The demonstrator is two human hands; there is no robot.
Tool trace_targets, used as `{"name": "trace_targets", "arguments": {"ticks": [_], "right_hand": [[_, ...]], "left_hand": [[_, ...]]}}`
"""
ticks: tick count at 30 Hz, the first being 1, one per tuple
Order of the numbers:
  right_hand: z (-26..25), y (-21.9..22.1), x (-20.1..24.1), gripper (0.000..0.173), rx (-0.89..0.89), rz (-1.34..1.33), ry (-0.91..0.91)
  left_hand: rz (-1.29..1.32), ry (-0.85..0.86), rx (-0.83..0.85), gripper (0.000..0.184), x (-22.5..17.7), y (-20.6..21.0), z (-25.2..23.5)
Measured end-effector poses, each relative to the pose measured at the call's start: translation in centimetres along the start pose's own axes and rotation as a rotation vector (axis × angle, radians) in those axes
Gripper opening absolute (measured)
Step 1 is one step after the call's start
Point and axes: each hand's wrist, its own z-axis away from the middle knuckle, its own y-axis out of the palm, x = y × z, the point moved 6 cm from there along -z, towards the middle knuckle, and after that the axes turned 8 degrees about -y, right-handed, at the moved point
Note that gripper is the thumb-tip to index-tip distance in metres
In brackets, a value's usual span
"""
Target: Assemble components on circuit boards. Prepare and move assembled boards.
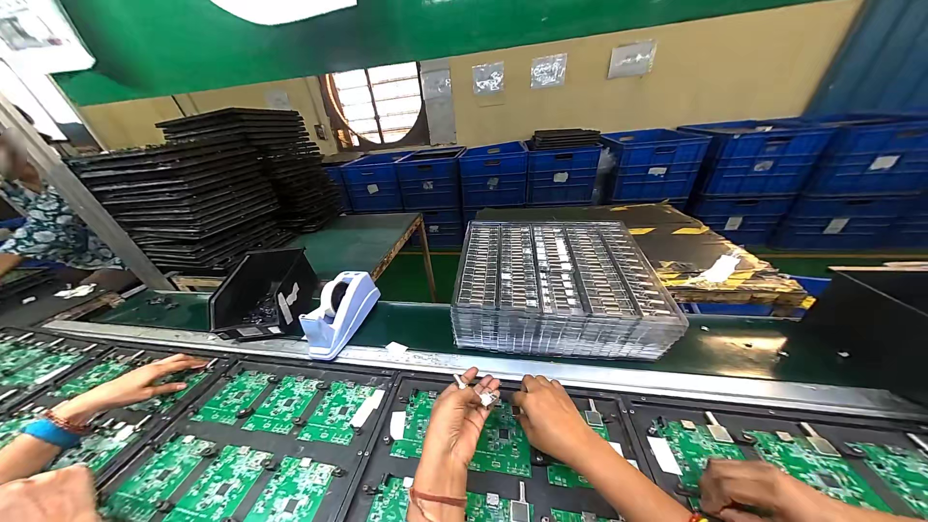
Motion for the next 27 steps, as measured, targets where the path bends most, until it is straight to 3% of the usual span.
{"name": "trace_targets", "arguments": {"ticks": [4,9,19,24,27], "right_hand": [[0.6,0.5,-0.7,0.029,-0.112,-0.039,0.000],[0.8,0.3,-0.9,0.029,-0.072,-0.023,0.008],[2.6,1.5,-2.4,0.024,-0.352,-0.058,-0.062],[2.9,0.5,-1.9,0.029,-0.227,-0.123,-0.001],[3.0,-0.9,0.1,0.041,-0.507,-0.423,-0.142]], "left_hand": [[0.016,0.024,0.027,0.045,0.1,0.3,0.1],[-0.028,0.043,0.043,0.037,0.0,0.4,0.2],[-0.118,0.034,0.048,0.026,0.4,0.4,0.2],[-0.188,0.058,0.042,0.025,-0.1,0.0,0.1],[-0.242,0.062,0.075,0.027,-0.5,0.1,0.3]]}}
